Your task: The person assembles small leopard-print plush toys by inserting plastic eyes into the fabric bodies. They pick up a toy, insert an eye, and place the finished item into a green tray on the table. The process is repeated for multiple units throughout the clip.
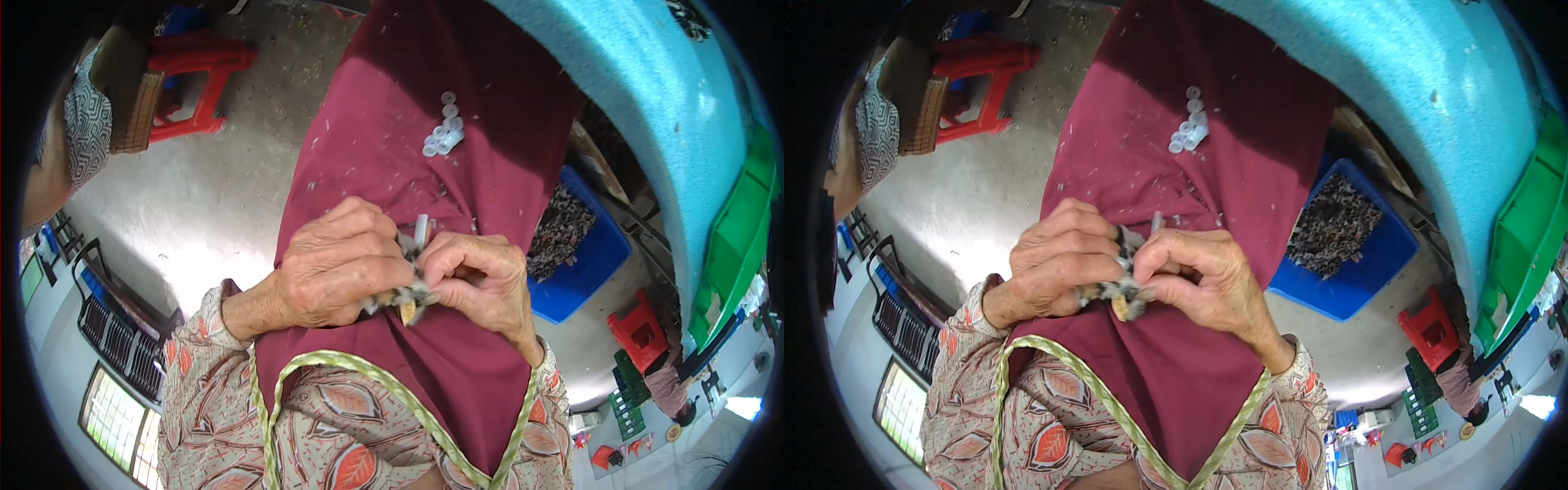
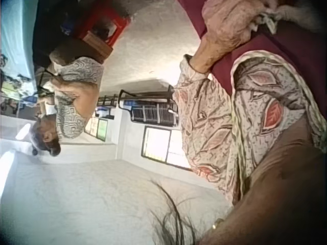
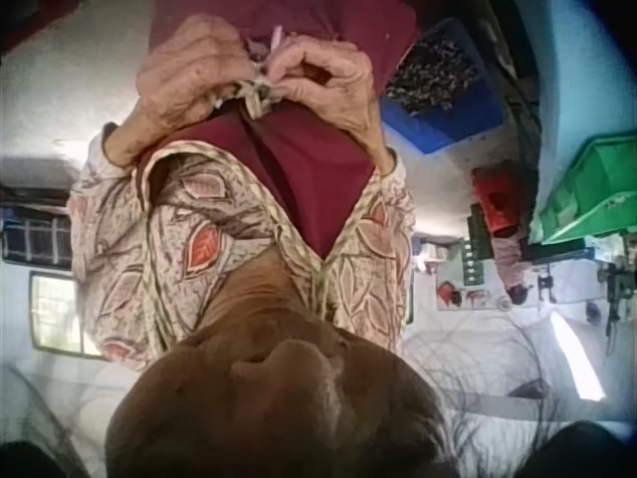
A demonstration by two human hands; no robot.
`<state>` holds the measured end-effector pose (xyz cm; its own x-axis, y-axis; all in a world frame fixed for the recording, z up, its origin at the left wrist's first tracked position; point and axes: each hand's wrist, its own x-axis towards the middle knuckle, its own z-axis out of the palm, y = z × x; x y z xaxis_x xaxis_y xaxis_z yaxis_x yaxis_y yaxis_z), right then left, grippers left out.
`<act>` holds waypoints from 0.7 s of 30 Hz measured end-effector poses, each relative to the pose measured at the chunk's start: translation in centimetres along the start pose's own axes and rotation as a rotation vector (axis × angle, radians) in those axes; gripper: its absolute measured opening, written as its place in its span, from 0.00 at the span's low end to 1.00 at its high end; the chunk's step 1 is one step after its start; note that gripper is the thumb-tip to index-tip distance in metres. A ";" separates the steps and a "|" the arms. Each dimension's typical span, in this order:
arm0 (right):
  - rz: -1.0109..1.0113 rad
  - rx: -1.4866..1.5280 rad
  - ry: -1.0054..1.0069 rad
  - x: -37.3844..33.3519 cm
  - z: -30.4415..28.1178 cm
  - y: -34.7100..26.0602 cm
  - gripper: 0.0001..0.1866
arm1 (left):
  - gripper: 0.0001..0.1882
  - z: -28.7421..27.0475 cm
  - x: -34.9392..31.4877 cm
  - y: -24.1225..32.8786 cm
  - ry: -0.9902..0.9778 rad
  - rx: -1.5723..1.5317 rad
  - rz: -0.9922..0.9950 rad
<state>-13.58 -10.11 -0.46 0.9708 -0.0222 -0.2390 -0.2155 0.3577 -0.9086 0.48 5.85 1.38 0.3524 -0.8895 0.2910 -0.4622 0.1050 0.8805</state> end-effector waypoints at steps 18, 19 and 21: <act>-0.129 -0.952 0.364 6.7 -3.1 5.1 0.08 | 0.09 0.2 -2.7 -0.6 0.064 -0.155 -0.068; -0.100 -1.005 0.355 7.1 -3.0 5.5 0.07 | 0.09 0.2 -2.7 -0.7 0.061 -0.162 -0.069; -0.037 -1.107 0.336 7.5 -3.1 6.5 0.07 | 0.10 0.2 -2.7 -0.8 0.059 -0.161 -0.056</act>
<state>-8.02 -10.80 -9.22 0.9372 -0.3220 -0.1337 -0.3231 -0.6580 -0.6801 -0.25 8.08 -0.15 0.4233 -0.8686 0.2574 -0.3056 0.1305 0.9432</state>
